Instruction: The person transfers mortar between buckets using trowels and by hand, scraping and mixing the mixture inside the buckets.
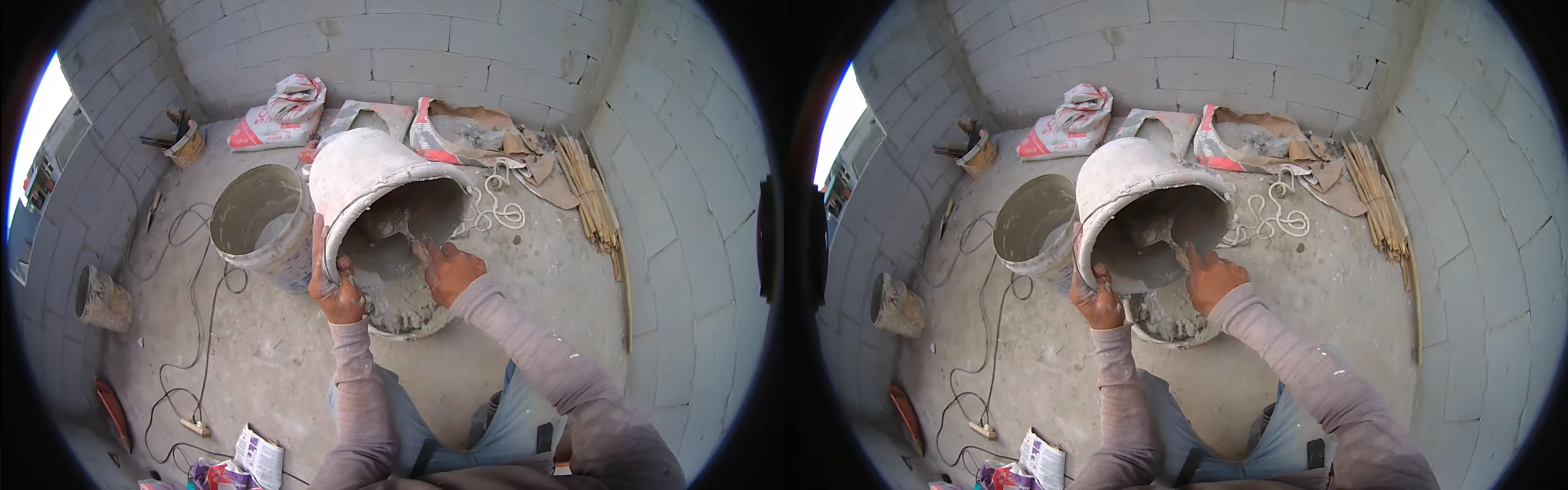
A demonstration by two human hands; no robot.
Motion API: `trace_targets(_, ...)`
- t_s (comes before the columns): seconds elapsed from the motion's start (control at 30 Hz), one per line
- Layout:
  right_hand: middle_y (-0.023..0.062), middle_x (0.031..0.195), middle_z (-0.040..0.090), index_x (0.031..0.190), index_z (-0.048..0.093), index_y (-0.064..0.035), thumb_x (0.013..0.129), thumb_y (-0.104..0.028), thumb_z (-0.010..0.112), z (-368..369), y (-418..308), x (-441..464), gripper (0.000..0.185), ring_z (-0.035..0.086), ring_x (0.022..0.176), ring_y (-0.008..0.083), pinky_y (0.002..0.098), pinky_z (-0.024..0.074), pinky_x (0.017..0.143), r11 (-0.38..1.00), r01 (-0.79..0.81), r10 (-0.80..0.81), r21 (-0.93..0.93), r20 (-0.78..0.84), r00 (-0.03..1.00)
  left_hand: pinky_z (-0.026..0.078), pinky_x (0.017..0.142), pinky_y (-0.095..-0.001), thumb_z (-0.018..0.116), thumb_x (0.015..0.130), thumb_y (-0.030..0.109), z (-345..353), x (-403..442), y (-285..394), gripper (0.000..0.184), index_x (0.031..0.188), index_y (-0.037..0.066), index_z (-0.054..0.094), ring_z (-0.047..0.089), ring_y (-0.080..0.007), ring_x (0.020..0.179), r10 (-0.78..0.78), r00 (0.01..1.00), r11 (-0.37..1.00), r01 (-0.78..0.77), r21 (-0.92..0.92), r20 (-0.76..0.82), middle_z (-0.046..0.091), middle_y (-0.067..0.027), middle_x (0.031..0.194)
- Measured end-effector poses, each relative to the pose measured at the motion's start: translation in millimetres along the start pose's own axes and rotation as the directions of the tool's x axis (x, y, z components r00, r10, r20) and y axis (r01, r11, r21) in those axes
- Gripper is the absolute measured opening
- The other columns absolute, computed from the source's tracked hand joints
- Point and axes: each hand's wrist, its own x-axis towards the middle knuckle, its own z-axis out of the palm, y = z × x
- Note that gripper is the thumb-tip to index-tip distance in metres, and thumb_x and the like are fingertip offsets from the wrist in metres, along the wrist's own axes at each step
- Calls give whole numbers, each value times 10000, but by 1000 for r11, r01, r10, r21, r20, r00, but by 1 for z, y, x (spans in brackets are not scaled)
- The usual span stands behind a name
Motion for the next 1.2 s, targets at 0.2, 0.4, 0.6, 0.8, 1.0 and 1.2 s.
trace_targets(0.2, 202, 1030, 614, 1403, 454, -56, 870, -200, 589, -21, 7, 8, 569, 655, 870, 392, 487, 531, 795, 987, -74, 111, 143, -273, 956, 427, 689, -170, 417, 826, -168, -2, 0, 1, 576, 1372, -22, 532, 546, -67, 947, -35, 999, 998, 37, 55, -35, 464, -153, 1492)
trace_targets(0.4, 262, 953, 645, 1333, 514, 6, 898, -150, 536, 18, -3, 11, 462, 649, 870, 427, 486, 530, 791, 912, -310, 307, 270, 53, 950, 428, 694, -161, 457, 871, -117, 16, 7, 43, 478, 1321, -19, 585, 508, -167, 1254, 23, 992, 998, -30, 58, 125, 453, -203, 1487)
trace_targets(0.6, 243, 866, 684, 1222, 595, 6, 939, -153, 468, 28, -6, -3, 348, 699, 778, 312, 429, 567, 719, 664, -248, 234, 706, 119, 965, 487, 820, -226, 595, 916, 54, 14, 8, 49, 359, 1265, -27, 618, 438, -270, 1352, 93, 961, 995, -95, -7, 261, 439, -251, 1478)
trace_targets(0.8, 135, 740, 651, 1096, 629, 11, 986, -199, 440, 34, 0, 4, 303, 612, 483, 200, 324, 528, 476, 255, -196, 49, 947, 189, 981, 442, 1021, -425, 746, 866, 222, -25, 1, 28, 406, 1179, 0, 615, 597, -237, 1104, -22, 998, 985, 31, -172, 58, 616, -134, 1213)
trace_targets(1.0, 103, 721, 625, 1053, 621, -19, 1004, -224, 450, 23, -4, 6, 272, 570, 463, 172, 317, 466, 398, -15, -356, -81, 934, 354, 932, 491, 929, -383, 720, 889, 135, -46, -3, 12, 216, 1057, 50, 614, 616, -185, 937, -84, 996, 958, 91, -272, 39, 633, -51, 991)
trace_targets(1.2, 105, 677, 583, 1067, 572, -42, 1012, -314, 459, -11, -30, -20, 299, 535, 418, 182, 327, 404, 307, -420, -524, -238, 741, 467, 852, 517, 898, -363, 706, 898, 134, -27, -25, -7, 292, 1160, 47, 611, 627, -175, 950, -221, 975, 885, 189, -425, -29, 654, -58, 1042)
